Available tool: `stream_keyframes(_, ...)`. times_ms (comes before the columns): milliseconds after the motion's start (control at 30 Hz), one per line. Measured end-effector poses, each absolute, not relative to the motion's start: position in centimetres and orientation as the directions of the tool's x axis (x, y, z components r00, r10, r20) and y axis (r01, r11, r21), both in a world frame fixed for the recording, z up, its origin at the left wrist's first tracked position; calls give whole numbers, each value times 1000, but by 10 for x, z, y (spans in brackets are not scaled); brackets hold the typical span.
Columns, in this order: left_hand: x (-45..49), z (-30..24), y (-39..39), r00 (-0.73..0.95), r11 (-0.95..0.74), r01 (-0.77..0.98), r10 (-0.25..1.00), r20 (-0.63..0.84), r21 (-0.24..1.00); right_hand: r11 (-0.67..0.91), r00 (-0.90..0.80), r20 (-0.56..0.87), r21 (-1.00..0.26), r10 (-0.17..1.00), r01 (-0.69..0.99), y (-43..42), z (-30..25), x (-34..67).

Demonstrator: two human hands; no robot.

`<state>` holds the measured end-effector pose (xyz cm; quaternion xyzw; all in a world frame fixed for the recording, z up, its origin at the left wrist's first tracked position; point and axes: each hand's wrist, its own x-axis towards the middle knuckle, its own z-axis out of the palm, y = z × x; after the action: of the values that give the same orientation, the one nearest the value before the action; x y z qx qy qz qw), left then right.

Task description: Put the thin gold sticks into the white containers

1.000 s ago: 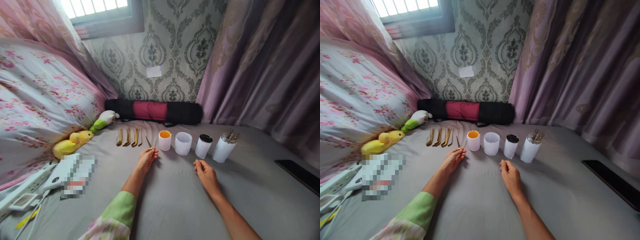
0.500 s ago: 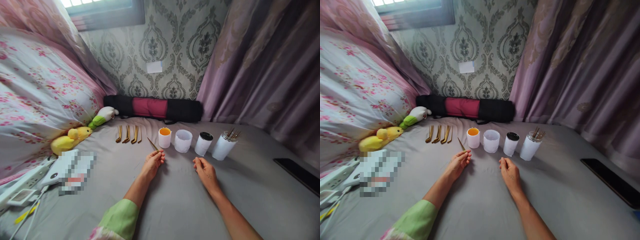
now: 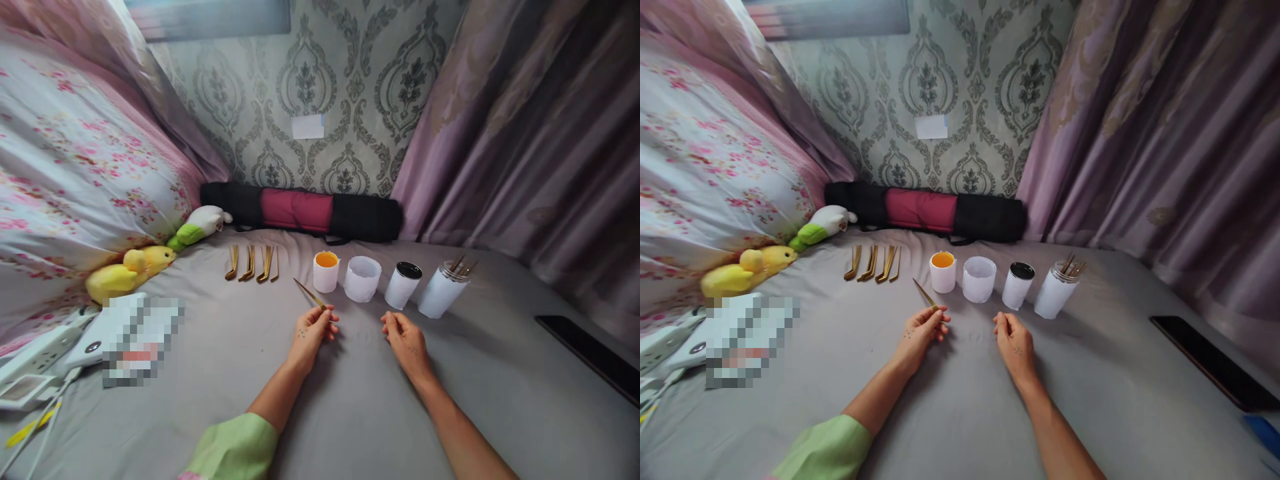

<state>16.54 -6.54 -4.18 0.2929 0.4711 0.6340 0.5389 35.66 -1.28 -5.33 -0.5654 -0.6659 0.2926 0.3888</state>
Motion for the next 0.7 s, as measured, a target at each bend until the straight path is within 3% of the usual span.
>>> stream_keyframes(300, 168, -43, -67, -329, 6, -202, 941, -74, 979, 182, -43, 187, -843, 982, 505, -14, -51, 356)
stream_keyframes(700, 161, -47, -73, -371, -112, 219, 909, 189, 969, 180, -58, 175, -841, 983, 509, -15, -50, 355)
